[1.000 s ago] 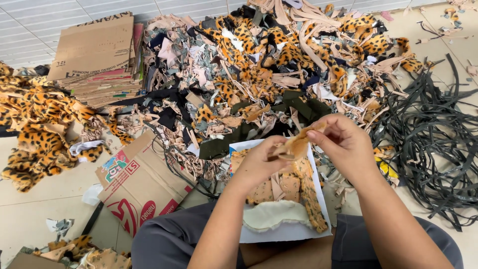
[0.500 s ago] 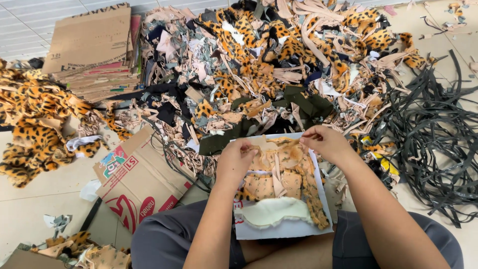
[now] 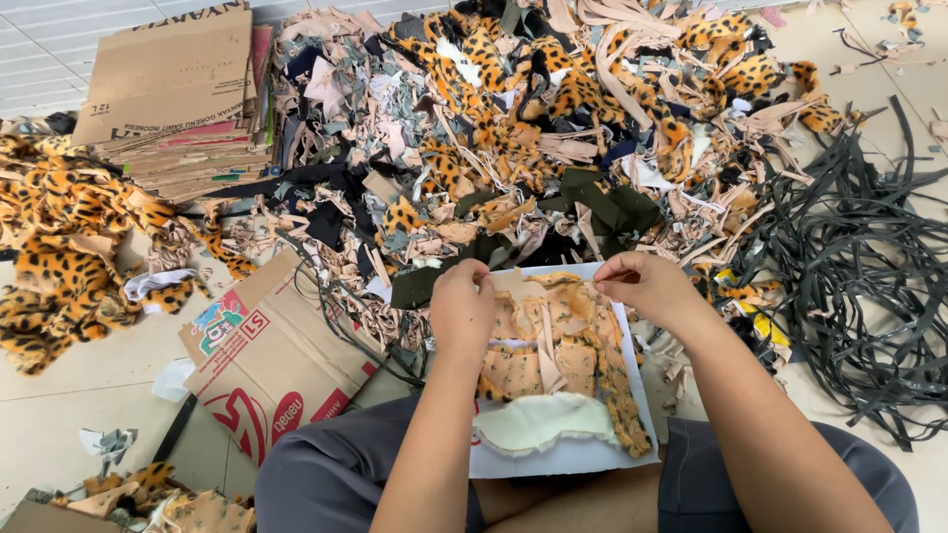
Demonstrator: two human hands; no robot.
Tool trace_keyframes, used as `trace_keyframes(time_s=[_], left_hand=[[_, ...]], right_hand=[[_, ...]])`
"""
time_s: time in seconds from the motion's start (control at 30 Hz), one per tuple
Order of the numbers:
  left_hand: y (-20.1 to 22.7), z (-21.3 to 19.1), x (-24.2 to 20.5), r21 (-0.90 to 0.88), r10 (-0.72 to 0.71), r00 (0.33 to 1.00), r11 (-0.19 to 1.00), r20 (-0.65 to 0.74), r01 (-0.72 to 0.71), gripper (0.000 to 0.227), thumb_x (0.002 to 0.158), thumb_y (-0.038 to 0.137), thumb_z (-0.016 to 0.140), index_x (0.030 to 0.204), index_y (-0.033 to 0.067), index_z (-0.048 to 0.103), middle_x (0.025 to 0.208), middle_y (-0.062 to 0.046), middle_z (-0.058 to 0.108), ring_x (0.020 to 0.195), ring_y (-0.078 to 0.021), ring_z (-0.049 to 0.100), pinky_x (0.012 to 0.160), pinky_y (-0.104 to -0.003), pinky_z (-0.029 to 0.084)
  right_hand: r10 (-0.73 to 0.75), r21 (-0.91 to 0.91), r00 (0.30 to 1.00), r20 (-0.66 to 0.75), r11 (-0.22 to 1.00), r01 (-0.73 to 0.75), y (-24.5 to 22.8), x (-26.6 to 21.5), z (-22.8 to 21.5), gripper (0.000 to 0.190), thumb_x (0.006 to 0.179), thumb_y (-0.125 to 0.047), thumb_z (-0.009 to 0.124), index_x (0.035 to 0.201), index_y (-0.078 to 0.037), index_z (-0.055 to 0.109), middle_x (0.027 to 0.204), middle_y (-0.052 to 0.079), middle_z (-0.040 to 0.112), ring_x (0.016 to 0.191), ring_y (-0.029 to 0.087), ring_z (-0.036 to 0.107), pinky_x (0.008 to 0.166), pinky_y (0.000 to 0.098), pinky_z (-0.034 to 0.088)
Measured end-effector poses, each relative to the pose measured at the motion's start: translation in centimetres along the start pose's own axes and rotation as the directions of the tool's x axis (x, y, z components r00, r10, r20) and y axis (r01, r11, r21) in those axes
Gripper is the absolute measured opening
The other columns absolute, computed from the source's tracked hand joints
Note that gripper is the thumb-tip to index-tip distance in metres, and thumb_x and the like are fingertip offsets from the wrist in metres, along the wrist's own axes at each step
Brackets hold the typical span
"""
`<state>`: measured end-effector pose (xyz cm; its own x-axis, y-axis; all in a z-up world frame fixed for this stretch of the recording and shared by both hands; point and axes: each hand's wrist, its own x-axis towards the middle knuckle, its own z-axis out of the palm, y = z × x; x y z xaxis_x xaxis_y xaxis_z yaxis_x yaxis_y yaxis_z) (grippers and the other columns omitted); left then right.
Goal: The person sorts through a pile of leopard-print and dark fabric scraps on the floor, picking up pieces and placing them into a cardboard box.
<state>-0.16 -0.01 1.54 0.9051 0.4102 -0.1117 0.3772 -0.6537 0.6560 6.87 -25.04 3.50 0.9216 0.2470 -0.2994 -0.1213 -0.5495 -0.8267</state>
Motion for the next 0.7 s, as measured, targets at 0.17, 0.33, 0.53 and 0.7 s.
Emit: trace_keyframes(time_s=[0.17, 0.33, 0.53, 0.7], left_hand=[[-2.8, -0.1, -1.3, 0.111, -0.063, 0.998, 0.992, 0.012, 0.061, 0.015, 0.089, 0.028, 0.062, 0.099, 0.0177, 0.067, 0.096, -0.007, 0.069, 0.103, -0.03, 0.065, 0.089, -0.045, 0.056], [-2.8, 0.9, -1.4, 0.249, 0.139, 0.987, 0.962, -0.079, -0.116, 0.028, 0.082, 0.027, 0.07, 0.109, 0.0194, 0.066, 0.108, -0.006, 0.062, 0.107, -0.0306, 0.06, 0.09, -0.044, 0.053], [-2.4, 2.2, -0.6, 0.333, 0.18, 0.979, 0.921, 0.097, -0.202, 0.019, 0.089, 0.039, 0.067, 0.101, 0.0243, 0.068, 0.093, 0.004, 0.061, 0.099, -0.0203, 0.058, 0.087, -0.037, 0.048], [-2.0, 1.1, 1.5, 0.22, 0.244, 0.959, 0.953, -0.143, -0.21, 0.01, 0.087, 0.031, 0.068, 0.093, 0.0232, 0.067, 0.082, 0.001, 0.063, 0.09, -0.0236, 0.064, 0.082, -0.038, 0.052]], right_hand=[[-0.044, -0.126, 0.999, -0.022, 0.991, 0.041, -1.1, -0.5, 0.2, 0.02, 0.083, -0.013, 0.077, 0.102, -0.011, 0.079, 0.097, 0.012, 0.074, 0.09, 0.024, 0.072, 0.08, 0.0345, 0.058], [-0.287, -0.47, 0.956, 0.065, 0.836, 0.283, -0.4, 0.2, 1.6, 0.023, 0.085, -0.017, 0.073, 0.105, -0.023, 0.081, 0.113, 0.013, 0.069, 0.101, 0.033, 0.071, 0.083, 0.0435, 0.059], [-0.177, -0.53, 0.969, 0.174, 0.812, 0.243, -1.7, 0.2, 1.4, 0.02, 0.092, -0.023, 0.067, 0.104, -0.018, 0.082, 0.1, 0.009, 0.07, 0.097, 0.03, 0.071, 0.078, 0.0389, 0.06], [-0.543, -0.662, 0.834, 0.095, 0.592, 0.46, -3.2, 6.3, 2.5, 0.011, 0.086, -0.03, 0.073, 0.095, -0.03, 0.078, 0.104, 0.002, 0.071, 0.102, 0.031, 0.068, 0.083, 0.0416, 0.055]])
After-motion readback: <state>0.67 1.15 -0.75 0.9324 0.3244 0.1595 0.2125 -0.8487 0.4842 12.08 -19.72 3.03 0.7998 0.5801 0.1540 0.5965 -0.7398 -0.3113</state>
